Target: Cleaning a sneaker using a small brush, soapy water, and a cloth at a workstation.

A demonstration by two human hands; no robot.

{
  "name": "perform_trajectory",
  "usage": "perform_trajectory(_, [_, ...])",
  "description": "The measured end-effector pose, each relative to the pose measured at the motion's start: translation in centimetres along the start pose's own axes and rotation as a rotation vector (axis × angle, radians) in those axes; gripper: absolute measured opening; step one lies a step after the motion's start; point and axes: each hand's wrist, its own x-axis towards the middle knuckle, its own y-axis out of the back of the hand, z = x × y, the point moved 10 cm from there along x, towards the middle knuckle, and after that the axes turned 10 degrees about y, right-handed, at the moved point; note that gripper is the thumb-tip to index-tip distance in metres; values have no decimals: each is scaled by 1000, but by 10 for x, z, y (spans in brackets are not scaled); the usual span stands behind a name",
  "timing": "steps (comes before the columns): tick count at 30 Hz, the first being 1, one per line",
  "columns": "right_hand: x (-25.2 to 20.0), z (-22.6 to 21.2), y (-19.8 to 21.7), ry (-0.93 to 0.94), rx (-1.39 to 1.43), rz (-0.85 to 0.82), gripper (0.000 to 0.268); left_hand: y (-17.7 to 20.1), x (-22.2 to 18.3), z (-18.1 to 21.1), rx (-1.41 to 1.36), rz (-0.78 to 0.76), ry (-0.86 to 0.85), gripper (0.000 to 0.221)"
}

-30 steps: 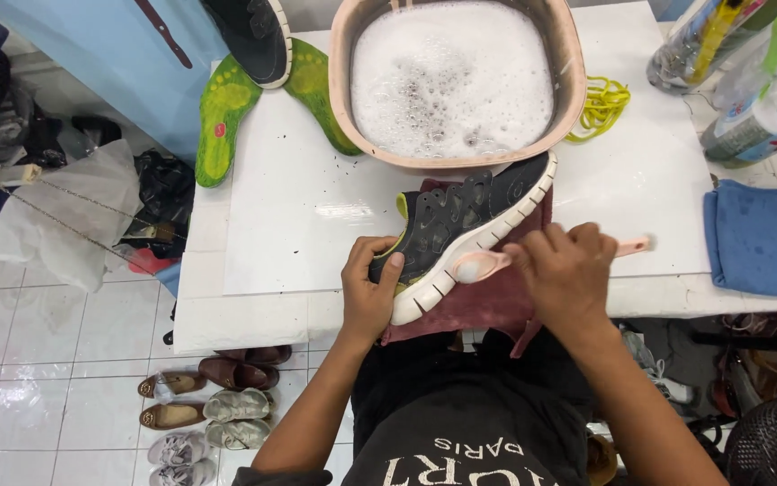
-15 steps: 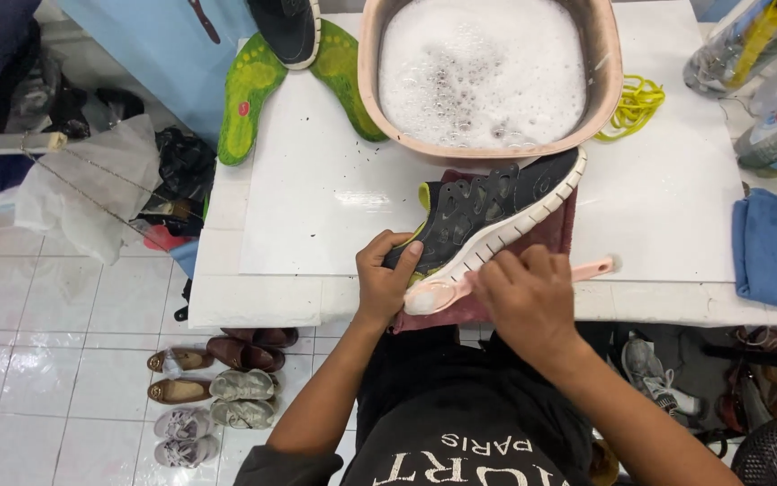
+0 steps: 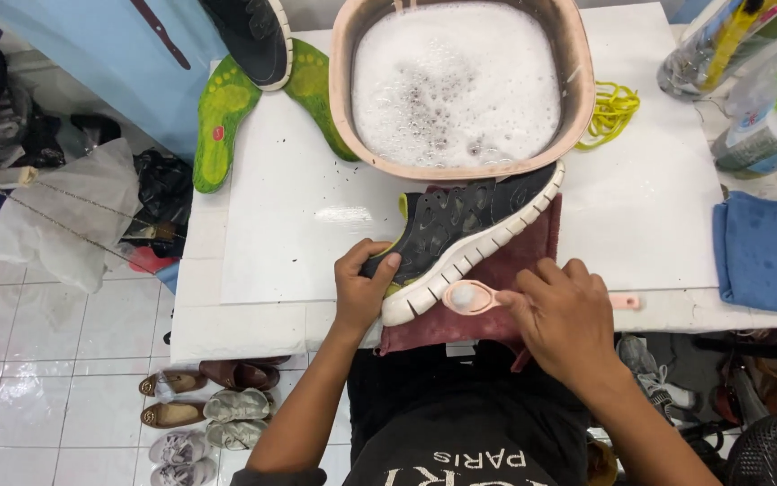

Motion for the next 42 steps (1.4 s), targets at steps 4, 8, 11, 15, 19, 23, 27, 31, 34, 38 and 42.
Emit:
perform_trajectory(4, [8,-5,5,-58,161,-46,54,-3,-2,4,16,0,-26,11])
perform_trajectory(8, [28,-15,22,-19,49,144,56,-10,4,17,26,-46,-89,8])
perform_trajectory(11, [31,14,33,-3,-174,199,51,-14,15,25,96,-118,-139,10])
perform_trajectory(15, [14,75,50,-101,-415,236,64,-19,29,26,214,-184,-135,18])
perform_trajectory(19, [30,37,42,-67,-323,238,67,-40,47,34,309,-287,-194,17])
perform_trajectory(23, [8,76,35,-149,-276,280,62,-49,56,28,279,-305,-187,15])
perform_trajectory(27, [-19,115,34,-351,-275,285,66,-60,61,25,277,-380,-144,15])
perform_trajectory(31, [16,61,23,-158,-277,315,71,-67,67,36,400,-394,-184,15])
perform_trajectory(34, [-5,90,31,-219,-299,323,73,-74,59,64,627,-369,-404,18])
perform_trajectory(38, [-22,117,37,-362,-291,304,75,-95,41,56,824,-371,-408,32])
perform_trajectory(42, [14,64,38,-127,-310,322,69,-109,44,47,945,-387,-312,40])
